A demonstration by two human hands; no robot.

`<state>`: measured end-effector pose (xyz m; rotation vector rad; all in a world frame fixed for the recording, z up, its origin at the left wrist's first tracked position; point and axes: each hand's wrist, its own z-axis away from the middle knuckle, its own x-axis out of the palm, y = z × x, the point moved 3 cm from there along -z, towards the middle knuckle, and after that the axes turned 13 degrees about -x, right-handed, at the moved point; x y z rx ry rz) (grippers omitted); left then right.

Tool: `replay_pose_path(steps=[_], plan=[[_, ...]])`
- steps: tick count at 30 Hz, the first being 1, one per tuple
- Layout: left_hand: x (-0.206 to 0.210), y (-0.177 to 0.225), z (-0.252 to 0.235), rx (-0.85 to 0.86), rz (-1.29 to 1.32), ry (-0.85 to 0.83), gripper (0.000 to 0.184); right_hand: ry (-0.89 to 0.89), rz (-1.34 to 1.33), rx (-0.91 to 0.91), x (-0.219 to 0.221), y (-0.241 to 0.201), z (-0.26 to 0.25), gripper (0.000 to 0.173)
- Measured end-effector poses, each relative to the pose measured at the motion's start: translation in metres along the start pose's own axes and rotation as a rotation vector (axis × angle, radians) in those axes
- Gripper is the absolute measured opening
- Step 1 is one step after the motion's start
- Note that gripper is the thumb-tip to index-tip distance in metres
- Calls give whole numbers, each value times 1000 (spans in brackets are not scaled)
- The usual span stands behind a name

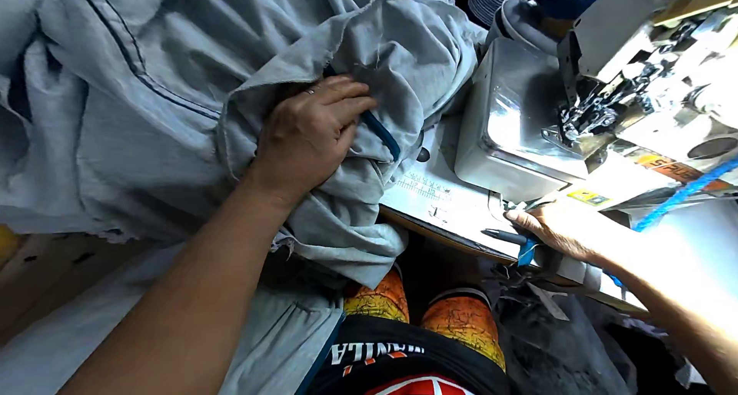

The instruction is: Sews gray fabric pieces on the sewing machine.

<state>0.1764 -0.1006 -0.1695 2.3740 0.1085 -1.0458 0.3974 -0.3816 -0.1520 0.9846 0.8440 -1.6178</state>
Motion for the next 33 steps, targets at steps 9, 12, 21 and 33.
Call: replay_pose_path(steps=[9,12,21,33], plan=[[-1,1,1,16,12,15,32,248,-27,-164,-27,-4,37,51],[0,2,1,8,16,7,32,252,-75,-245,-14,-9,24,51],[-1,1,0,3,8,4,33,3,5,-242,-5,0,0,63],[-3,-1,2,16,15,14,33,-300,-14,-51,-9,3,-17,81]])
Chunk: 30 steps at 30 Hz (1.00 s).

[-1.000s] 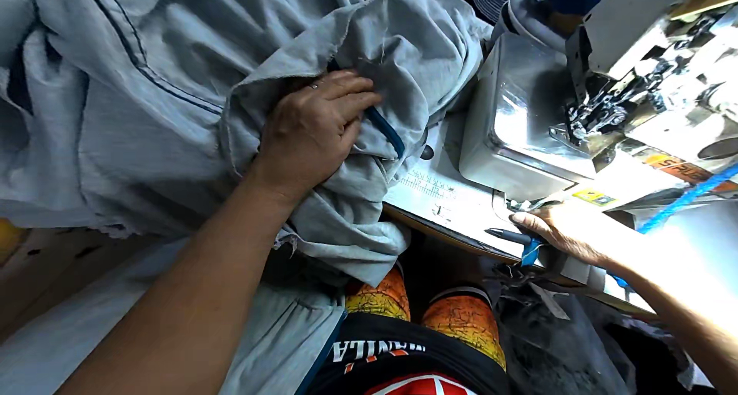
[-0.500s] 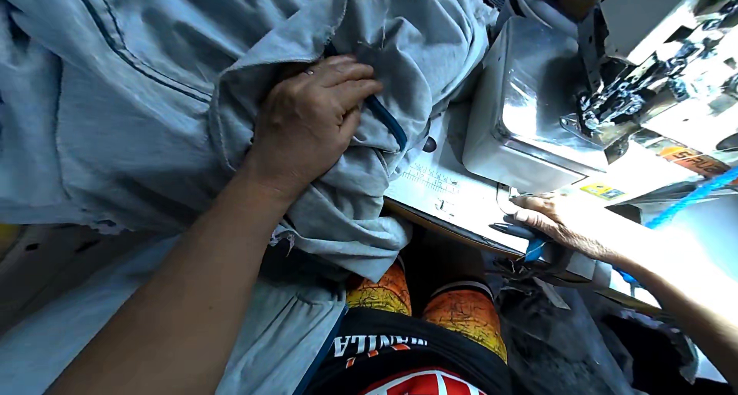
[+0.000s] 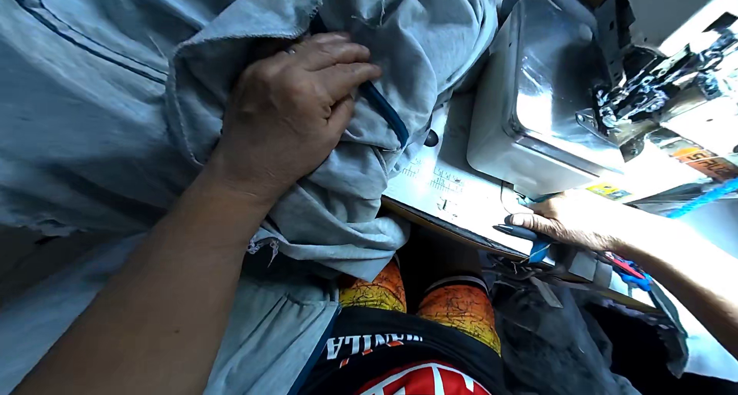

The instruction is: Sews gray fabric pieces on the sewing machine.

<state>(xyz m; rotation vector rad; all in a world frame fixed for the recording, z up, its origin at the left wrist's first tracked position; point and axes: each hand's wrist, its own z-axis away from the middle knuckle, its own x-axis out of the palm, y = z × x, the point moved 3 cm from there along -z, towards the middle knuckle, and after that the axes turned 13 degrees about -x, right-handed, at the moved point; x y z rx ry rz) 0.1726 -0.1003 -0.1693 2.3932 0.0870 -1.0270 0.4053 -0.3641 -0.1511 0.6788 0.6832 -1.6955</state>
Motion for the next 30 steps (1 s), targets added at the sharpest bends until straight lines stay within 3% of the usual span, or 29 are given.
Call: replay_pose_path(steps=[5,8,10,11,15,20,24,30], plan=[[2,-1,1,-3,30,19,33,46,26,-39,5,7,-5,90],[1,0,1,2,46,35,33,37,-96,9,-10,-4,7,67],[1,-1,0,5,60,44,32,202,-124,-78,-21,-8,19,47],[1,-2,1,3,61,40,33,198,-145,-96,-23,-10,22,50],[2,-1,0,3,58,30,33,-156,-188,4,-26,-16,12,56],[0,-2,2,-8,32,30,33,-287,-178,78,-23,-13,-7,67],[0,-1,2,-12,42,22,33,-321,-219,105,-14,-7,-13,84],[0,-1,4,3,60,49,32,-100,-168,-15,-2,0,-11,87]])
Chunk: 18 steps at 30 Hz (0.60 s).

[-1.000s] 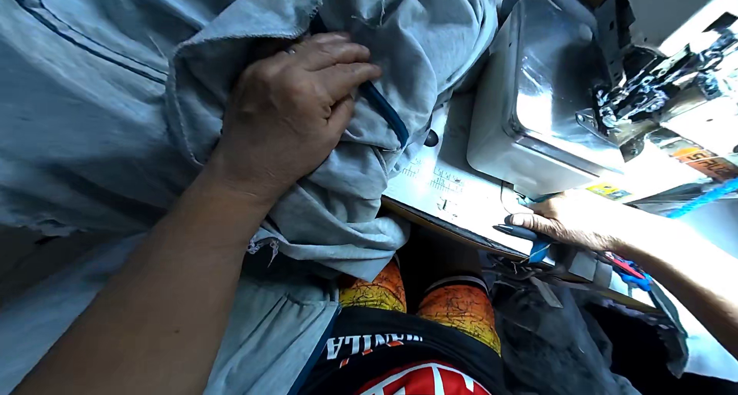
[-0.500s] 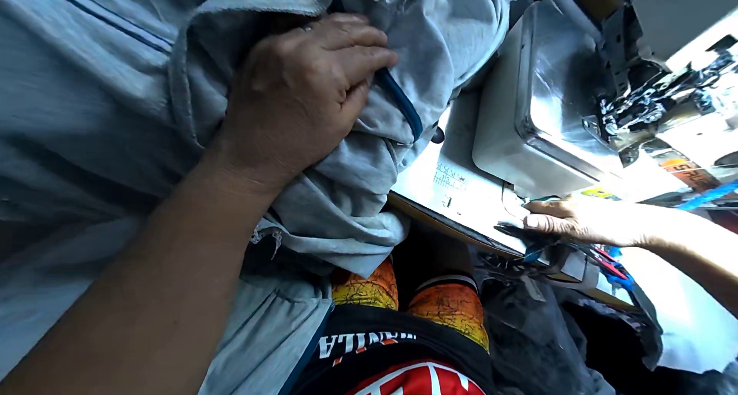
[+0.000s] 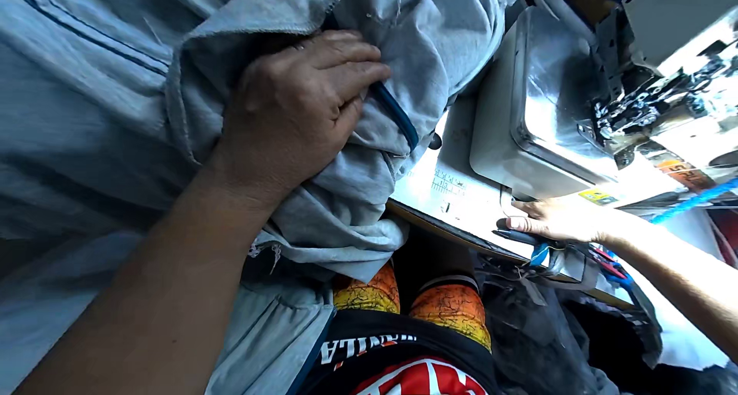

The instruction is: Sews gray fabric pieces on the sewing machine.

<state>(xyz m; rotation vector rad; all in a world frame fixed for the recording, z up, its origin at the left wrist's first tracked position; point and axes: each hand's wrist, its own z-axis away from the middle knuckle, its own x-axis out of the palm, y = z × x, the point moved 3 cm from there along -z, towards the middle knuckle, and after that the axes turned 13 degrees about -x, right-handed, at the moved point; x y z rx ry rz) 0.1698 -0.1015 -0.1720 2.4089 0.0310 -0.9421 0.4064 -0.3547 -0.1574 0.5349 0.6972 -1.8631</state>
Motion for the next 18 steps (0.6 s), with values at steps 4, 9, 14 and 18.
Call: replay_pose_path(steps=[4,9,14,18], plan=[[1,-1,0,26,16,5,32,62,93,19,5,0,0,91],[1,-2,-1,25,27,8,32,310,289,-9,8,-16,19,68],[1,0,-1,13,20,-11,32,458,223,-193,14,-13,21,60],[0,-1,0,-15,7,-26,33,295,99,-190,10,-3,15,64]])
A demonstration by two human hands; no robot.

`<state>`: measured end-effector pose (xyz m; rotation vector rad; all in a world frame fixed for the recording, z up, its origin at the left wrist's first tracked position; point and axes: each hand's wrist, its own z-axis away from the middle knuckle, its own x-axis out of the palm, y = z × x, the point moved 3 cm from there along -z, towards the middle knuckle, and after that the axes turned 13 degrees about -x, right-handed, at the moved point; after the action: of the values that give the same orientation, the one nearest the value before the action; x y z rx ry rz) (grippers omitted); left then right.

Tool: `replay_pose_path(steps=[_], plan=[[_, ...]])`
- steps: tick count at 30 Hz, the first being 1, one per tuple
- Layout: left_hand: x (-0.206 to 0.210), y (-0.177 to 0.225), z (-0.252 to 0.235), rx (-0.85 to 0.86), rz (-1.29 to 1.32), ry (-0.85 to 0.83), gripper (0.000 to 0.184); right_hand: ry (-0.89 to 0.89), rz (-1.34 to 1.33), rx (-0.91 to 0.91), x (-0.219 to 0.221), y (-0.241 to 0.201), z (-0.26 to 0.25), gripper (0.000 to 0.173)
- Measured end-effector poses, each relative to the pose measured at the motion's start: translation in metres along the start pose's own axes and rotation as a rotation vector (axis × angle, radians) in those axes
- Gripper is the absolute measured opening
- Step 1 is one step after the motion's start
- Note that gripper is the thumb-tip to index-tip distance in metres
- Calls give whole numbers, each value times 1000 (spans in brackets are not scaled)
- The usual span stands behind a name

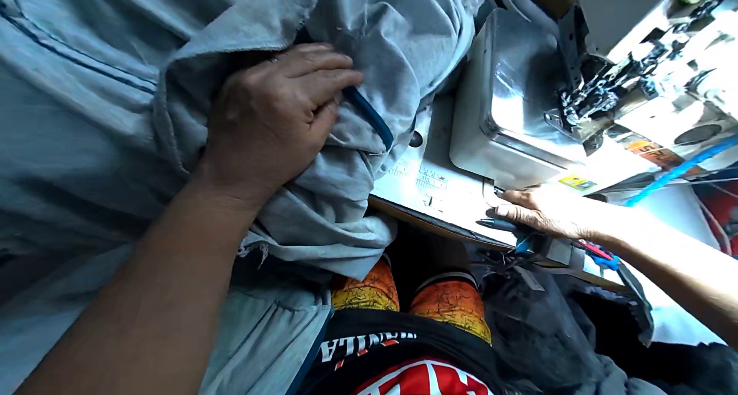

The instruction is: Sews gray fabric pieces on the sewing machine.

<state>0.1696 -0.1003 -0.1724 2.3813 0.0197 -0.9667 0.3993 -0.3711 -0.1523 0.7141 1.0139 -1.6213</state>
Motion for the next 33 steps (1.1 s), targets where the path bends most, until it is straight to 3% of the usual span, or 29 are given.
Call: replay_pose_path(steps=[4,9,16,19,23,25,30,33], plan=[[-1,1,-1,-9,2,-30,34,-171,3,83,-1,4,-3,74],[-1,-1,1,-16,-3,-21,33,-229,-1,139,1,10,-15,90],[0,-2,1,-11,-6,-15,34,-236,-48,133,3,14,-19,95],[1,-1,0,-5,13,-7,33,-209,-80,103,-1,12,-12,84],[-1,-1,1,13,20,3,34,-386,-23,206,-22,-12,-7,57],[-1,-2,0,9,21,-4,34,-339,-28,188,-31,-17,-4,47],[0,-2,1,-3,17,-12,35,-396,-107,229,-28,-10,-15,58],[-1,-2,0,6,7,-10,34,-464,-79,288,-20,-5,-26,74]])
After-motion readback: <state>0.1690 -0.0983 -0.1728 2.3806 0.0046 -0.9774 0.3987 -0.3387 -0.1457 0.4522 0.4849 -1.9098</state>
